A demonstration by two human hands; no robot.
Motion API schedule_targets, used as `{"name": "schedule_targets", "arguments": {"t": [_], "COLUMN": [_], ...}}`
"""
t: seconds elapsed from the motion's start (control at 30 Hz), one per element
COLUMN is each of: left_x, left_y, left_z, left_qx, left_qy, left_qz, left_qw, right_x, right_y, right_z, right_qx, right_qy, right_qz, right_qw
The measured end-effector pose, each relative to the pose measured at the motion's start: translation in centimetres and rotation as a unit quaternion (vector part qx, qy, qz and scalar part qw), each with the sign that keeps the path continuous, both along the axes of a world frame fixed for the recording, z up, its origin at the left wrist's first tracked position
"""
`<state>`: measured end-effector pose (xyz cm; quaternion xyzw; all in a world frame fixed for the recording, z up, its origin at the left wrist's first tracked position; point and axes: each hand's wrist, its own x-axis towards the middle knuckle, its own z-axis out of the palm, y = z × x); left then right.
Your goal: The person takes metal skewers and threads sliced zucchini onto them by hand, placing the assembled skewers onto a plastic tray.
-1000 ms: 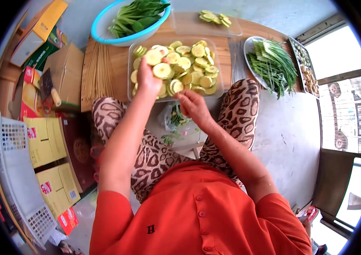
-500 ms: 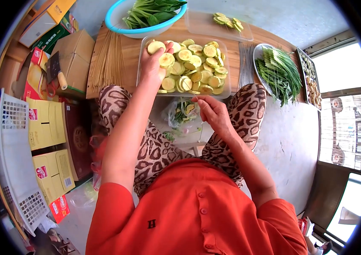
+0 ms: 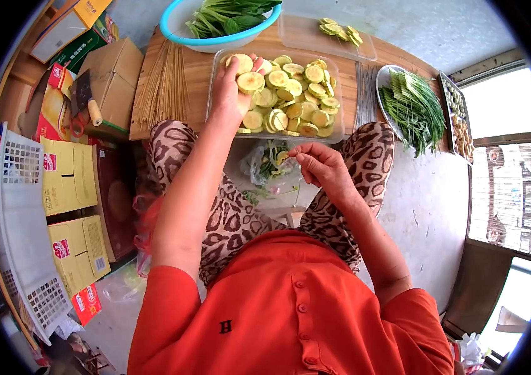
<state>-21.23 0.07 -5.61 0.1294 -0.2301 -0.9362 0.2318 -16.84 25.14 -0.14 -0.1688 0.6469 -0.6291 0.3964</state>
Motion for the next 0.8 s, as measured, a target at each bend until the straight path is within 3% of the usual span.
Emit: {"name": "schedule_targets", "arguments": {"t": [0.13,0.2,0.47,0.8], "left_x": [-0.6,-0.1,0.2,0.7], "left_y": [-0.6,-0.1,0.2,1.7], "left_z": [-1.2,-0.3,-0.3,2.3], "left_qx": [0.046,-0.022,-0.079,-0.140], "left_qy": [-0.015,-0.137,-0.114,-0.152], "left_qz": [0.010,0.038,-0.020,-0.069], "left_qw": [0.999,0.990,0.990,0.976], "right_x": [-0.7,-1.2,-7.7,-21.8], "right_y": [0.3,0.5,2.8,3.6], "right_z": [1.2,1.5,2.9,0.3], "right_qx": [-0.013,-0.007,-0.007,-0.035], "right_qy": [-0.024,-0.024,-0.010,-0.006], "right_qz": [-0.014,-0.028,-0.104,-0.177], "right_qw": [1.000,0.999,0.994,0.983]}}
